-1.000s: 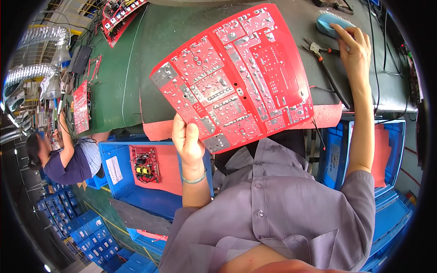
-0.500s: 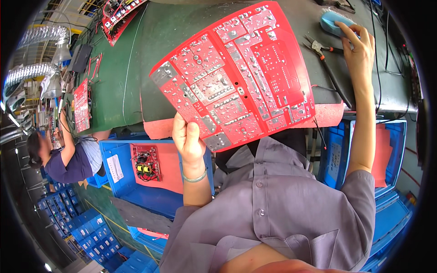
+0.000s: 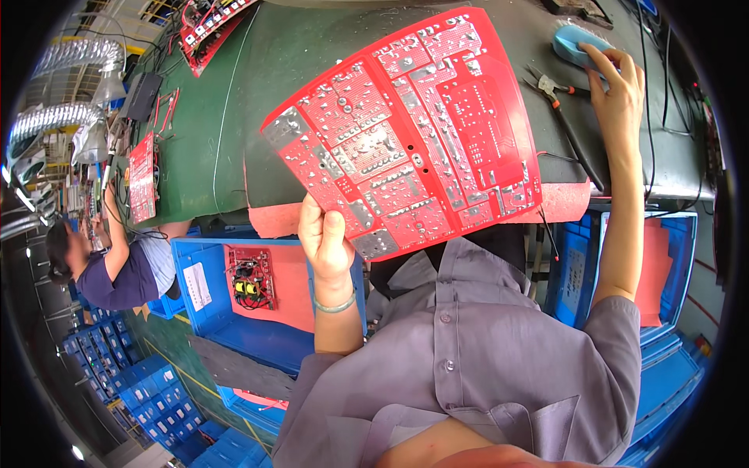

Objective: Trimming components or excess material from a circuit board using pliers.

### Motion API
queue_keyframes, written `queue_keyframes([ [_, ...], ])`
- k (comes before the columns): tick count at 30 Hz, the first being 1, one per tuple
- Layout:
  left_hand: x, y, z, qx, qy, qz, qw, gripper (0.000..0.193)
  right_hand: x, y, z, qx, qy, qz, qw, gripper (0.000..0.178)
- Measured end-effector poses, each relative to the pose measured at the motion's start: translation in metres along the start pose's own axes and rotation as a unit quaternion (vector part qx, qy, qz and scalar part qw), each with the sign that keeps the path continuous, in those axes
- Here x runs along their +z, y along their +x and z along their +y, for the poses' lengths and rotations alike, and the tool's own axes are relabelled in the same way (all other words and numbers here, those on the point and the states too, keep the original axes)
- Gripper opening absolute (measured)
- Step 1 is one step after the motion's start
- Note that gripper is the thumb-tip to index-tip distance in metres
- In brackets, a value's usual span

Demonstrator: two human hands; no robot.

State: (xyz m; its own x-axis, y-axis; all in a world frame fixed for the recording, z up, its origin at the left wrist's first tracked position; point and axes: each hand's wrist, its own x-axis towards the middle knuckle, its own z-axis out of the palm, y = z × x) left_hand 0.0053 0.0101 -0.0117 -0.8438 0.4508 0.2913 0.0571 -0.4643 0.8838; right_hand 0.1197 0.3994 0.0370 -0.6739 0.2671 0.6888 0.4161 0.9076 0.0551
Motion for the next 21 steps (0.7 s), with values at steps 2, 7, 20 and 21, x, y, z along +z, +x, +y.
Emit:
queue_keyframes([
  [2, -0.0039, 0.0000, -0.0027, 0.013, 0.025, 0.008, 1.000, 0.046, -0.0007, 0.0001, -0.0009, 0.002, 0.005, 0.001, 1.000, 0.036],
  [7, -0.0027, 0.0007, -0.0010, 0.009, 0.004, -0.016, 1.000, 0.046, -0.0003, 0.0002, -0.0008, 0.013, 0.000, -0.016, 1.000, 0.037],
  [20, -0.0048, 0.0006, -0.0038, 0.015, 0.020, -0.021, 0.999, 0.046, -0.0014, -0.0003, -0.0012, 0.029, -0.006, -0.026, 0.999, 0.038],
  [21, -0.0047, 0.0008, -0.0036, 0.015, 0.015, -0.026, 0.999, 0.046, -0.0013, 0.0000, -0.0020, 0.029, -0.003, -0.026, 0.999, 0.037],
])
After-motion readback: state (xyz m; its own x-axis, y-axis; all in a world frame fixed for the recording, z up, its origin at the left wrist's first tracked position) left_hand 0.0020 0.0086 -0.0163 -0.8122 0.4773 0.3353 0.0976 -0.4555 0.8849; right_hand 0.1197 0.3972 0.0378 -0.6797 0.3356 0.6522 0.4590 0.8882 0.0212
